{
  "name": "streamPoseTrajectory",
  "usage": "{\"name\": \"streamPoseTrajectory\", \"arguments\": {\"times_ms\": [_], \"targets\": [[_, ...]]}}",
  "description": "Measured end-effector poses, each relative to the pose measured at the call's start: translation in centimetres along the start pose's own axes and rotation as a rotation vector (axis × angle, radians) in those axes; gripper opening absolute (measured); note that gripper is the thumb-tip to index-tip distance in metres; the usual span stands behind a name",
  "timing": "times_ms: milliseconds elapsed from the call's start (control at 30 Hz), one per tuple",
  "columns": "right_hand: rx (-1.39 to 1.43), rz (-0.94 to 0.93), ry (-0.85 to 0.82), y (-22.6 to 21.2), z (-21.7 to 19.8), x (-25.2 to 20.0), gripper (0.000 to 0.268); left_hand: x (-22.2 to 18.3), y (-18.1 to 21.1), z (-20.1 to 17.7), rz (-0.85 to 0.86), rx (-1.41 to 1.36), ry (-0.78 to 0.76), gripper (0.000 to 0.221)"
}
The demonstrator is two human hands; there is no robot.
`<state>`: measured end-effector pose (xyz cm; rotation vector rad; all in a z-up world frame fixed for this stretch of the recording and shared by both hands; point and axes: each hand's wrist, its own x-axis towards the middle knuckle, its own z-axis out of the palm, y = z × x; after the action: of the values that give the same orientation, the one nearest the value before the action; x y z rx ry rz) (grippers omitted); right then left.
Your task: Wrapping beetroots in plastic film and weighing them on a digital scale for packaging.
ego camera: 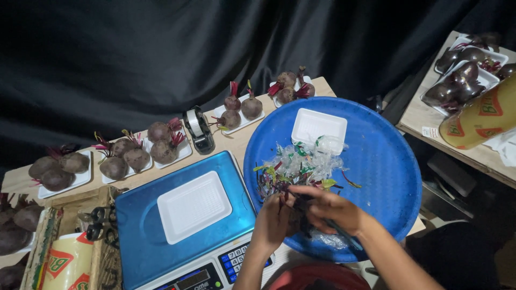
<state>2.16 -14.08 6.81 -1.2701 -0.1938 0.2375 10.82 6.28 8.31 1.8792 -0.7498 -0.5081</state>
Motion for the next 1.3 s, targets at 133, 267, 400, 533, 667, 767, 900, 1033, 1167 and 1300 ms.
{"name": "streamPoseTrajectory", "arguments": {"times_ms": [133,267,400,533,667,767,900,1033,1167,1300], "targets": [[0.111,0.045,0.046,0.4,1.2,0.5,0.062,0.3,-0.3,0.0,0.056,0.024,0.057,0.02],[0.055,0.077,0.081,0.5,1.5,0.6,0.06,0.5,-1.4,0.2,0.074,0.131,0.089,0.013],[0.046,0.134,0.119,0.2,1.9,0.8,0.055,0.3,-1.6,0.2,0.135,0.101,0.097,0.015],[0.01,0.212,0.215,-0.2,2.7,0.9,0.058,0.4,-2.7,0.7,0.02,0.167,0.11,0.013],[0.035,0.187,0.238,0.9,2.3,0.7,0.057,0.6,-4.1,1.2,0.087,0.281,0.141,0.026],[0.032,0.259,0.268,-1.0,3.4,0.7,0.058,0.7,-4.7,1.5,0.131,0.328,0.162,0.023],[-0.088,0.243,0.277,-2.4,4.4,1.0,0.053,0.6,-4.9,1.5,0.212,0.329,0.182,0.016],[-0.081,0.279,0.306,-3.8,5.3,1.3,0.037,0.6,-5.2,1.8,0.242,0.323,0.187,0.024],[-0.074,0.27,0.303,-3.5,5.0,1.7,0.028,0.4,-4.8,1.6,0.198,0.299,0.131,0.029],[-0.132,0.257,0.315,-3.1,4.5,1.7,0.028,0.5,-4.4,1.6,0.209,0.282,0.114,0.019]]}}
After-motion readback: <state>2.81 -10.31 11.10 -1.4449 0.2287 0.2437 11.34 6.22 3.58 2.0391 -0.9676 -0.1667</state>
